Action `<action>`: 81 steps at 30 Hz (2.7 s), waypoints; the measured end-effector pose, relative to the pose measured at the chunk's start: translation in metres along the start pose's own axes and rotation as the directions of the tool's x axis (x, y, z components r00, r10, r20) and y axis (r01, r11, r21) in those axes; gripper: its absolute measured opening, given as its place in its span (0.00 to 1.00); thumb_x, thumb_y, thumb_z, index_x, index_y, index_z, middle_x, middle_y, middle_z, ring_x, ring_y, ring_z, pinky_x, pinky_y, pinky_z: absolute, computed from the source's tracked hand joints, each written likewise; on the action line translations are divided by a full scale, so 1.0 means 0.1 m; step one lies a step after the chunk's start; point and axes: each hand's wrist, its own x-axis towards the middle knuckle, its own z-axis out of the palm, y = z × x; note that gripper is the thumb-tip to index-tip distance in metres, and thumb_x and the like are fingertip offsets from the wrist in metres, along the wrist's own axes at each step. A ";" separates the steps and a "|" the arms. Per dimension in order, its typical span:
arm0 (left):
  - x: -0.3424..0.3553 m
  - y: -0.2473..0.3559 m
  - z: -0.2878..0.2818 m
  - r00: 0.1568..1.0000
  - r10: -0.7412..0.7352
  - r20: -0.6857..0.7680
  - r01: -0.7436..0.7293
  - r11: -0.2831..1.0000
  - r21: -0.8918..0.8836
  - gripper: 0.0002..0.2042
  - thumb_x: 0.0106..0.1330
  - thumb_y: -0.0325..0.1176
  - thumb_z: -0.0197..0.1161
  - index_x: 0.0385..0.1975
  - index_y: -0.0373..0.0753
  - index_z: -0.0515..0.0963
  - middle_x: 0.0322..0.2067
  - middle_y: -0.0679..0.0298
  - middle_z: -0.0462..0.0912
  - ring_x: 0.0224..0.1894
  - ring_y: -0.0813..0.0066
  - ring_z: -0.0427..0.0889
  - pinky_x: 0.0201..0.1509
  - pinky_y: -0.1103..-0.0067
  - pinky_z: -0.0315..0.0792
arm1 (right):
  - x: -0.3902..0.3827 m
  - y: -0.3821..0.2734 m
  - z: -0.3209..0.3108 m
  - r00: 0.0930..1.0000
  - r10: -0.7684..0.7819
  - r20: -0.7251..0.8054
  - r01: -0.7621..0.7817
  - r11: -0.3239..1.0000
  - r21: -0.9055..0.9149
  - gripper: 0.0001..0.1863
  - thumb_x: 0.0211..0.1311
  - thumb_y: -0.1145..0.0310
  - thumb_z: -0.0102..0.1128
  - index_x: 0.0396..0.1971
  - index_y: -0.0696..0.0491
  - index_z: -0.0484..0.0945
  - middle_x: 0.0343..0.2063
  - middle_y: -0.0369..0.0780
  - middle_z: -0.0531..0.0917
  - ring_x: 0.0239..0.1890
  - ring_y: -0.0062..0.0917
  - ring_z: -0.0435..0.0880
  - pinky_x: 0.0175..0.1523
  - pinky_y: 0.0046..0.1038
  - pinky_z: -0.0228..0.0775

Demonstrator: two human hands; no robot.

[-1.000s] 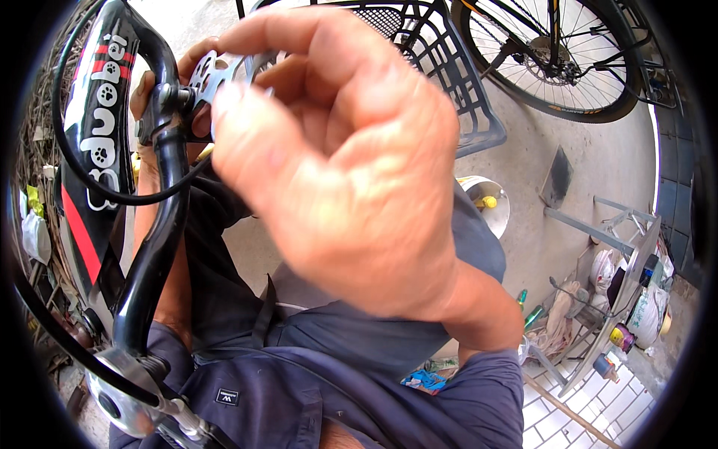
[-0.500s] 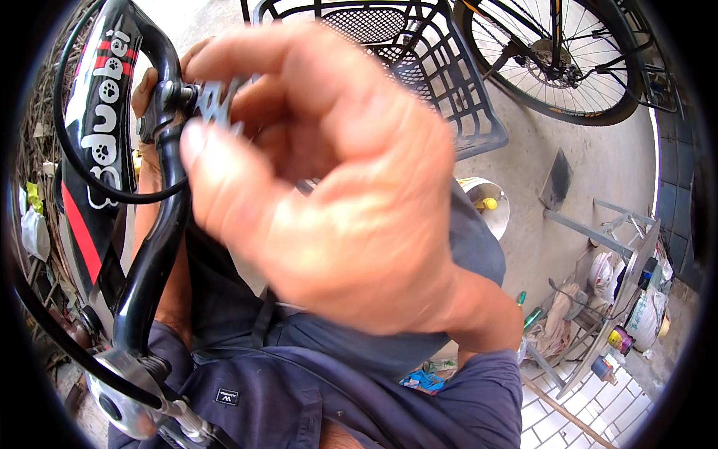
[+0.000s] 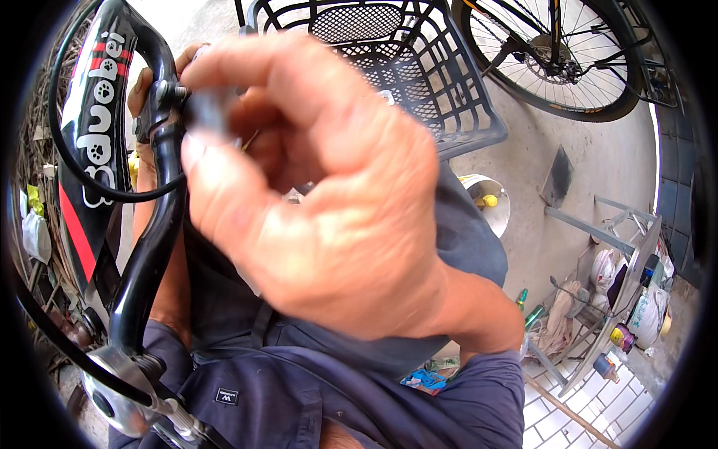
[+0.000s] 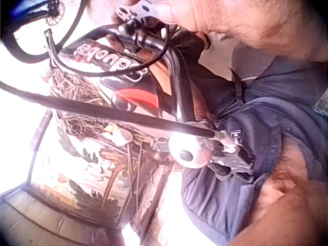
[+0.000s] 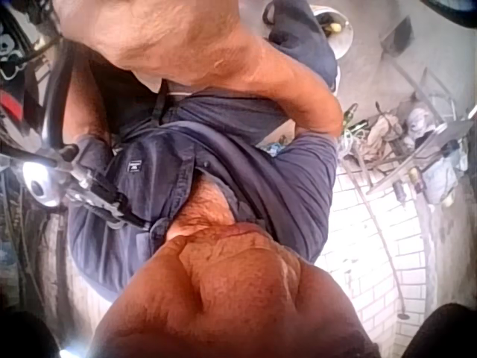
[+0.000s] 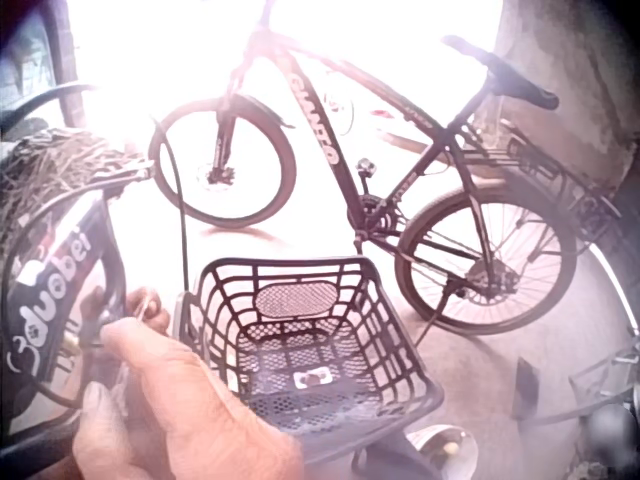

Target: The person sits on the floor and uses a multi-tool to tighten a bolt on the bicycle's handlebar stem. The person repeatedly turns the tool to secure the component while holding the handlebar steady.

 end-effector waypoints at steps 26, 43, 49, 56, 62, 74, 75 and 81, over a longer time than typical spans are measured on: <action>0.02 -0.02 0.02 1.000 -0.026 0.003 0.026 0.999 0.031 0.37 0.61 0.59 0.63 0.57 0.30 0.67 0.37 0.59 0.74 0.36 0.75 0.73 0.37 0.81 0.71 | -0.34 -0.07 0.11 0.985 0.112 0.129 -0.083 0.974 -0.213 0.20 0.51 0.80 0.63 0.47 0.57 0.73 0.31 0.47 0.74 0.29 0.45 0.80 0.32 0.40 0.74; 0.00 0.01 0.03 1.000 -0.029 -0.013 0.029 0.999 0.021 0.37 0.62 0.59 0.62 0.56 0.30 0.67 0.37 0.59 0.74 0.36 0.75 0.73 0.38 0.82 0.71 | 0.45 -0.32 -0.22 0.862 0.498 0.100 -0.507 0.855 0.107 0.11 0.59 0.74 0.59 0.36 0.67 0.79 0.19 0.43 0.83 0.19 0.19 0.81 0.26 0.23 0.74; 0.04 -0.04 0.07 0.999 -0.038 -0.009 0.038 0.999 0.011 0.36 0.62 0.59 0.62 0.56 0.30 0.67 0.37 0.59 0.74 0.36 0.75 0.73 0.38 0.82 0.71 | 0.06 -0.06 -0.02 0.986 0.163 0.030 -0.164 0.984 0.071 0.11 0.54 0.76 0.63 0.38 0.61 0.77 0.21 0.45 0.81 0.22 0.29 0.82 0.29 0.28 0.75; 0.07 0.06 -0.02 0.982 -0.111 0.154 0.112 0.994 0.001 0.37 0.62 0.60 0.61 0.56 0.30 0.67 0.37 0.59 0.74 0.36 0.75 0.73 0.39 0.82 0.72 | -0.31 -0.05 0.09 0.983 0.106 0.152 -0.077 0.980 -0.185 0.21 0.50 0.80 0.64 0.47 0.57 0.74 0.31 0.47 0.75 0.27 0.44 0.80 0.31 0.39 0.74; 0.01 -0.01 -0.04 0.998 -0.031 -0.060 0.033 0.999 0.038 0.39 0.62 0.61 0.61 0.59 0.30 0.67 0.38 0.58 0.78 0.36 0.76 0.75 0.37 0.82 0.71 | -0.22 -0.12 0.04 0.978 0.179 0.105 -0.161 0.974 -0.156 0.18 0.51 0.79 0.64 0.44 0.57 0.75 0.29 0.46 0.76 0.26 0.42 0.80 0.31 0.36 0.74; 0.04 0.05 -0.03 0.999 -0.035 0.014 0.035 0.999 0.034 0.40 0.61 0.61 0.62 0.60 0.29 0.66 0.38 0.58 0.77 0.37 0.74 0.76 0.39 0.81 0.73 | 0.39 -0.34 -0.14 0.877 0.481 -0.012 -0.478 0.874 0.085 0.09 0.59 0.73 0.60 0.34 0.64 0.79 0.20 0.40 0.83 0.22 0.17 0.81 0.28 0.21 0.73; 0.04 0.05 -0.03 0.999 -0.035 0.011 0.034 0.999 0.036 0.40 0.61 0.61 0.62 0.60 0.29 0.66 0.38 0.58 0.77 0.37 0.74 0.76 0.39 0.81 0.73 | 0.34 -0.33 -0.12 0.904 0.427 -0.006 -0.426 0.902 0.068 0.09 0.59 0.73 0.60 0.35 0.64 0.79 0.20 0.40 0.83 0.22 0.17 0.81 0.28 0.21 0.73; 0.02 0.01 -0.01 0.999 -0.006 -0.049 0.007 0.999 0.032 0.41 0.60 0.61 0.63 0.60 0.28 0.66 0.38 0.57 0.77 0.37 0.73 0.77 0.40 0.80 0.75 | 0.09 -0.23 -0.05 0.981 0.192 0.008 -0.192 0.981 0.031 0.10 0.55 0.76 0.63 0.38 0.61 0.77 0.21 0.42 0.81 0.21 0.22 0.81 0.27 0.25 0.73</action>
